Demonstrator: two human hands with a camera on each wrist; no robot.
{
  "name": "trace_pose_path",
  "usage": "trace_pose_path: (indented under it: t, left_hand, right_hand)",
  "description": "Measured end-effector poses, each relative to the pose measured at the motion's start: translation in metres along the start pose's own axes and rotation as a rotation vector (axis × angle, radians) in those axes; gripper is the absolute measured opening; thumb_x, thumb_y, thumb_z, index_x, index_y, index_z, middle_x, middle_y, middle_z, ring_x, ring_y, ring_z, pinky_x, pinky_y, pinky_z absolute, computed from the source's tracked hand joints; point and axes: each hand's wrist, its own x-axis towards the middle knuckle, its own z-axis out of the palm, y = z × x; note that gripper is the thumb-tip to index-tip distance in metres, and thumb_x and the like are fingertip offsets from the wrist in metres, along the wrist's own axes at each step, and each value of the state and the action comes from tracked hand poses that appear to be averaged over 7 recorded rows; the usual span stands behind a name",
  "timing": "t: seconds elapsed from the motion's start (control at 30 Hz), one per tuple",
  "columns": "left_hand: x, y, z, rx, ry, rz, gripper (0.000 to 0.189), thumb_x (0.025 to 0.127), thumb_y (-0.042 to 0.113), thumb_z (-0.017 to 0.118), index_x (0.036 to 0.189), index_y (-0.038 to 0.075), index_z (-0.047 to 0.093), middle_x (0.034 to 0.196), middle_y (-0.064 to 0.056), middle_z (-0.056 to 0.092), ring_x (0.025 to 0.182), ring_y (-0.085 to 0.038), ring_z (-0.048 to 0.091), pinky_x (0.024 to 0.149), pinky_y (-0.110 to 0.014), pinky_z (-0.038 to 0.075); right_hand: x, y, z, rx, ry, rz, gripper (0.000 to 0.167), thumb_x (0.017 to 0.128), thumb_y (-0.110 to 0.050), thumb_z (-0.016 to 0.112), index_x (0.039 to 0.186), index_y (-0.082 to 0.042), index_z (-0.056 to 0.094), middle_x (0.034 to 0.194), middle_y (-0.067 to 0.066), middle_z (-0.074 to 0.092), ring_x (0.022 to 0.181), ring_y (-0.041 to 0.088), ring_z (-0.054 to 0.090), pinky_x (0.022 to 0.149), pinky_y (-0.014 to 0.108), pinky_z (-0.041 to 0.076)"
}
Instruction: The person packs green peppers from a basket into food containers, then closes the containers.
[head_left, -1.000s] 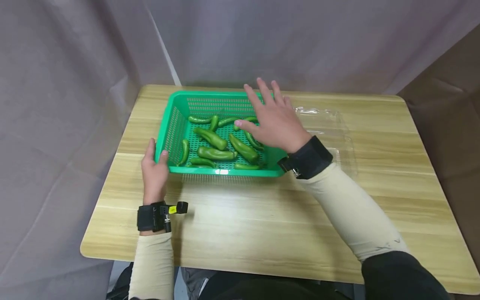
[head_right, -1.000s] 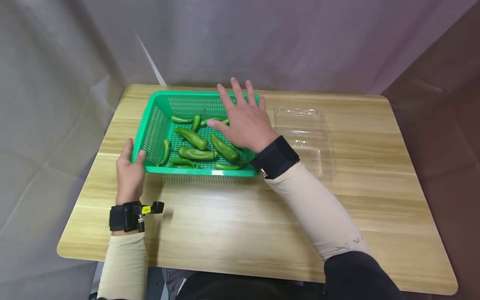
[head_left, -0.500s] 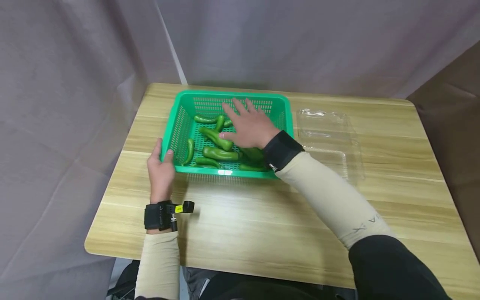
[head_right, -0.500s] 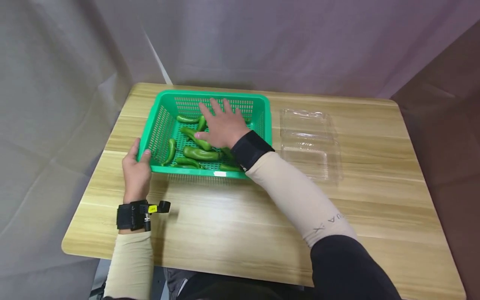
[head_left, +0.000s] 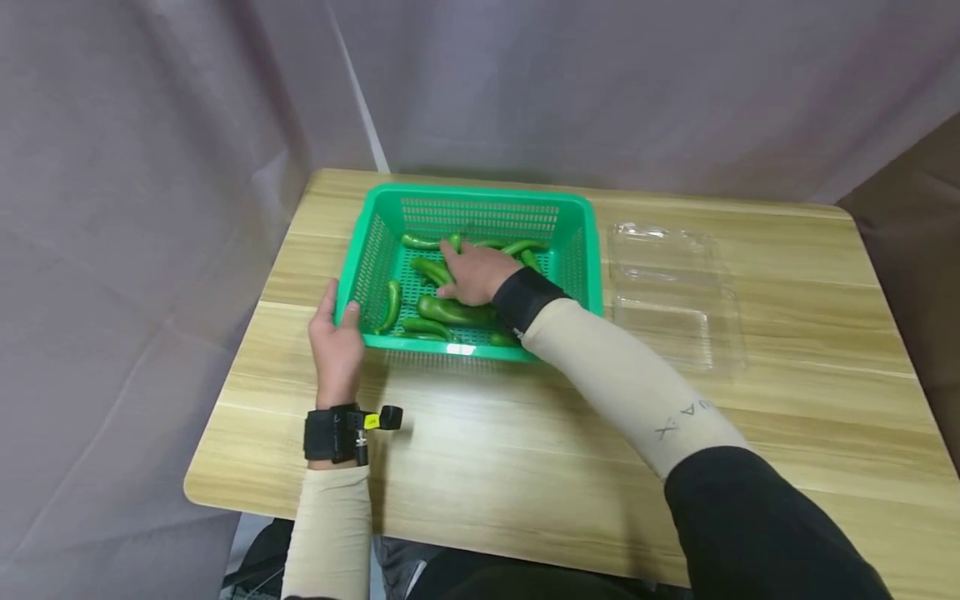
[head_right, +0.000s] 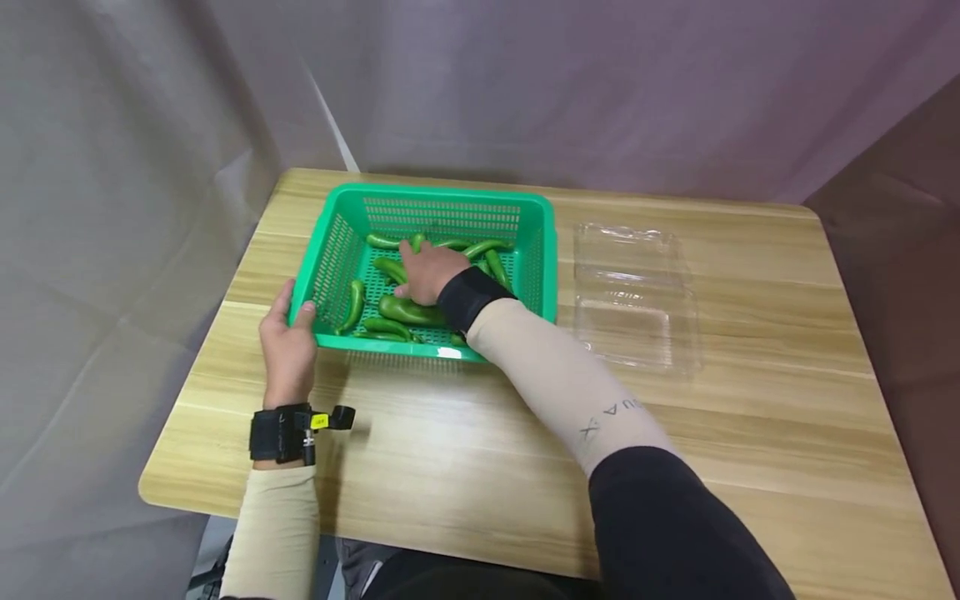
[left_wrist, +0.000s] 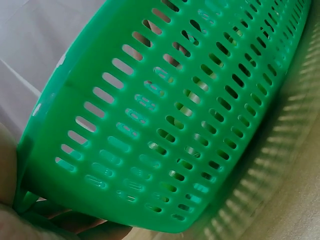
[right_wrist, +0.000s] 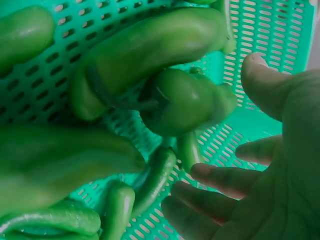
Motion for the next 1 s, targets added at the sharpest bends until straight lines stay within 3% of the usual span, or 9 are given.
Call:
trace_pose_path:
  t: [0.23,0.4,1.0]
  left_hand:
    - [-0.001,-0.004,0.001,-0.016,0.01,0.022,0.057,0.108,0.006,0.047,0.163,0.008,0.031,0.171,-0.009,0.031,0.154,-0.024,0.039,0.126,-0.034,0.039]
    - [-0.003,-0.006,0.001,-0.035,0.03,0.04,0.056,0.108,0.006,0.048,0.162,0.007,0.033,0.171,-0.01,0.033,0.153,-0.025,0.041,0.125,-0.033,0.041]
    - [-0.002,-0.007,0.004,-0.05,0.043,0.056,0.056,0.107,0.004,0.049,0.161,0.003,0.034,0.17,-0.012,0.033,0.155,-0.025,0.038,0.126,-0.034,0.04]
  right_hand:
    - [0.013,-0.001,0.01,-0.031,-0.019,-0.023,0.084,0.108,-0.047,0.051,0.169,-0.011,0.005,0.17,0.023,0.028,0.157,0.04,0.031,0.13,0.051,0.033]
    - [0.019,-0.002,0.015,-0.021,-0.005,-0.051,0.08,0.108,-0.043,0.052,0.168,-0.008,0.012,0.163,0.02,0.045,0.15,0.037,0.045,0.127,0.048,0.039]
    - [0.031,0.001,0.023,0.035,0.057,-0.102,0.067,0.107,-0.027,0.058,0.164,-0.008,0.028,0.159,0.018,0.05,0.144,0.036,0.052,0.125,0.048,0.042]
